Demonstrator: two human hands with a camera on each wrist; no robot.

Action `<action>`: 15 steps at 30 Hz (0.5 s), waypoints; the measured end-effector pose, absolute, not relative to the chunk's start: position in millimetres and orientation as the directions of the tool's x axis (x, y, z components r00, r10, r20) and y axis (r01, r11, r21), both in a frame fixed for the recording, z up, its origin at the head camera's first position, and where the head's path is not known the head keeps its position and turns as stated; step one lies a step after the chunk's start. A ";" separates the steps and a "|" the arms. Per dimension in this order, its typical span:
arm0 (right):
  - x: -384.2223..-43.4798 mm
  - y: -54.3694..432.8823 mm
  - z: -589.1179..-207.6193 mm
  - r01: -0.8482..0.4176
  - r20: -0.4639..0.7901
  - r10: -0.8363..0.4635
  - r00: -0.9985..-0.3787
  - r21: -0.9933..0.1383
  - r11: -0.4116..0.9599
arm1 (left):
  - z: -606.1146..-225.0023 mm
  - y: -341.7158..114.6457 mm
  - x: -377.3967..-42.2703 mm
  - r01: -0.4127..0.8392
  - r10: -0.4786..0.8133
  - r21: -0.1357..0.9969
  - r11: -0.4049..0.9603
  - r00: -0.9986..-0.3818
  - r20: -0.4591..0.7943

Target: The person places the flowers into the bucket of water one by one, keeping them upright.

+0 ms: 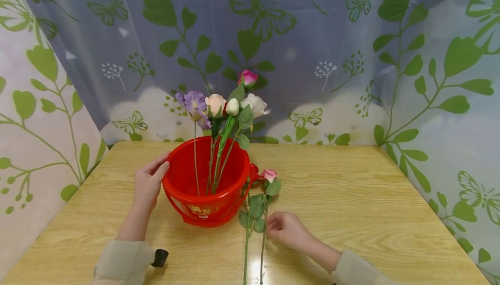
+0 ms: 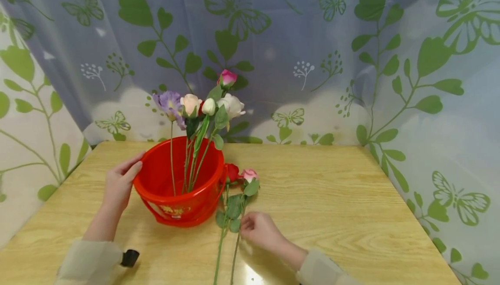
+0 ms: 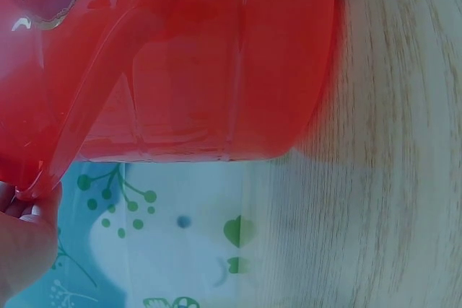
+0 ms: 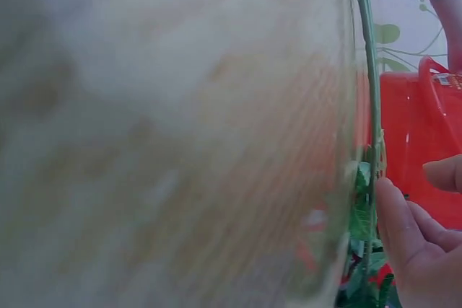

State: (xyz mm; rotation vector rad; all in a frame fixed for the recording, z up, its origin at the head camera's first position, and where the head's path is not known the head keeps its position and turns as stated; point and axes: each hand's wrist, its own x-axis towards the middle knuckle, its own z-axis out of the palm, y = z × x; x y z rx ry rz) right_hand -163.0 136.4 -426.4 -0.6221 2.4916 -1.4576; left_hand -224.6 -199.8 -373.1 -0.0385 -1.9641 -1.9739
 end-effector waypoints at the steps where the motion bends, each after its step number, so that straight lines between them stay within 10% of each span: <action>1: -162.7 136.9 -427.1 -0.237 0.027 -0.446 -0.895 -0.874 0.424 | -373.0 -199.8 -224.7 0.263 -0.234 0.964 0.030 -0.936 0.263; 15: -160.6 135.1 -437.6 0.246 -0.299 -0.388 -0.872 -0.952 0.181 | -370.7 -199.1 -224.1 0.256 -0.239 0.966 0.046 -0.936 0.259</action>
